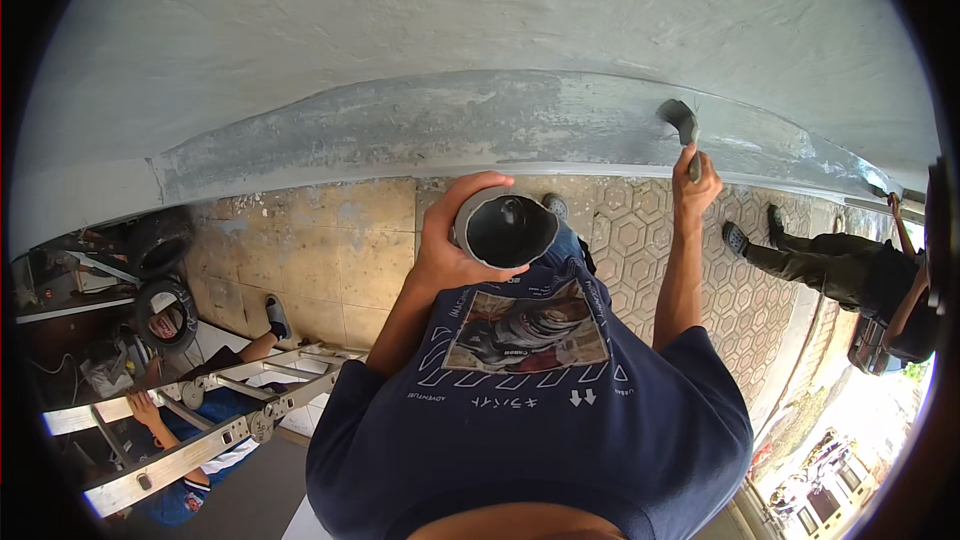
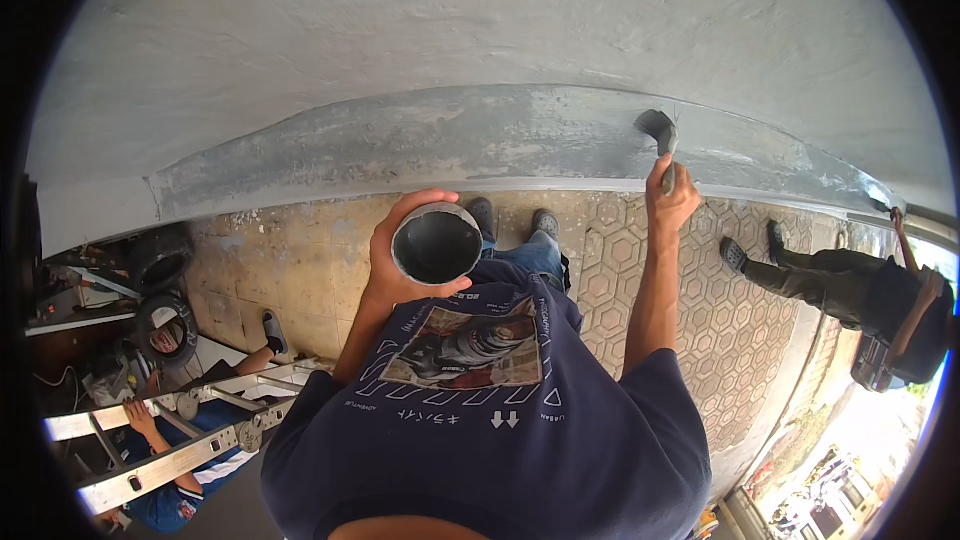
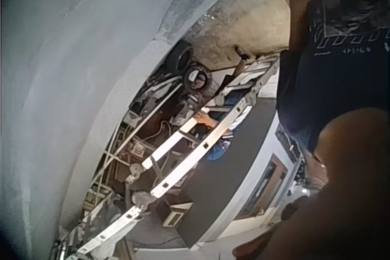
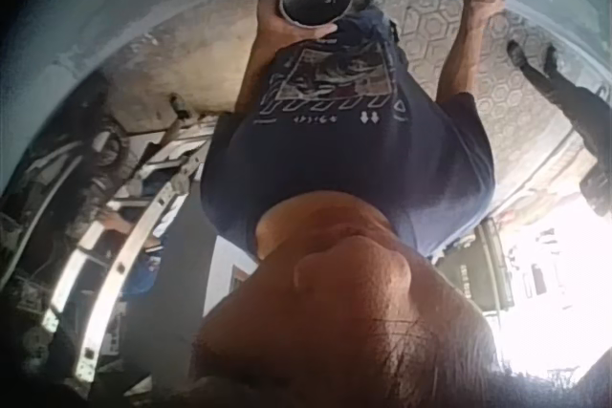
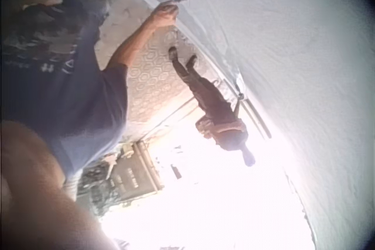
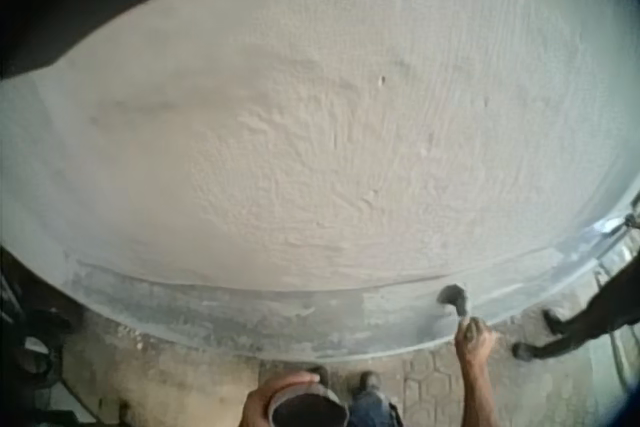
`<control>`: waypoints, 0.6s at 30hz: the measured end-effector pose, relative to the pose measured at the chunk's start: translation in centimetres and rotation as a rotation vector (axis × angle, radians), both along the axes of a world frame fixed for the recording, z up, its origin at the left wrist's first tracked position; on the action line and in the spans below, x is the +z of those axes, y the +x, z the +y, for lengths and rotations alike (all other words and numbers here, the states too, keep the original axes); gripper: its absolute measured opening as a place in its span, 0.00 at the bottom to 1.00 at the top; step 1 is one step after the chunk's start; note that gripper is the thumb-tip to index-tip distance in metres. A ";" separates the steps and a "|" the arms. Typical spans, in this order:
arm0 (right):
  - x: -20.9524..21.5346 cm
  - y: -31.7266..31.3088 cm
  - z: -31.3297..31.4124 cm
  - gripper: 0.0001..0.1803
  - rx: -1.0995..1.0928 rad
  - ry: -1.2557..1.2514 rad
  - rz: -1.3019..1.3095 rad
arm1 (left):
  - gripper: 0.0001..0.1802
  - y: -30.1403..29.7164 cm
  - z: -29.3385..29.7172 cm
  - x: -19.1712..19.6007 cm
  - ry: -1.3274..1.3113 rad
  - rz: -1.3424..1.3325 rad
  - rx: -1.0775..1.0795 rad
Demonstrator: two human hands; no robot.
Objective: The person paints the lower portion of an exterior wall using a paint brush and paint from a paint container.
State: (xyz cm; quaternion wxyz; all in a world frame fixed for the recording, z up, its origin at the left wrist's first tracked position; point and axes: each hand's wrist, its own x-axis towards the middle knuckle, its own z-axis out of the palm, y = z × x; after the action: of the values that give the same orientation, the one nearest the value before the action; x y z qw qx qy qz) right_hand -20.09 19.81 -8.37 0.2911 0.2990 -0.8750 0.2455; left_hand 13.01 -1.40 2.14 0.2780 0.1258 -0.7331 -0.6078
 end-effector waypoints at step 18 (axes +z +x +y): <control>-1.1 22.1 -21.5 0.10 0.876 -0.226 -0.322 | 0.49 4.1 -2.2 1.1 -0.011 0.025 0.106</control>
State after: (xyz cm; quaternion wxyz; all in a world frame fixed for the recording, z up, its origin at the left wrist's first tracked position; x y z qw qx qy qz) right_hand 2.00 -1.72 -9.52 0.0519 0.5643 -0.6683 0.4818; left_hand 17.08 -3.57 3.24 0.3196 0.1556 -0.7252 -0.5897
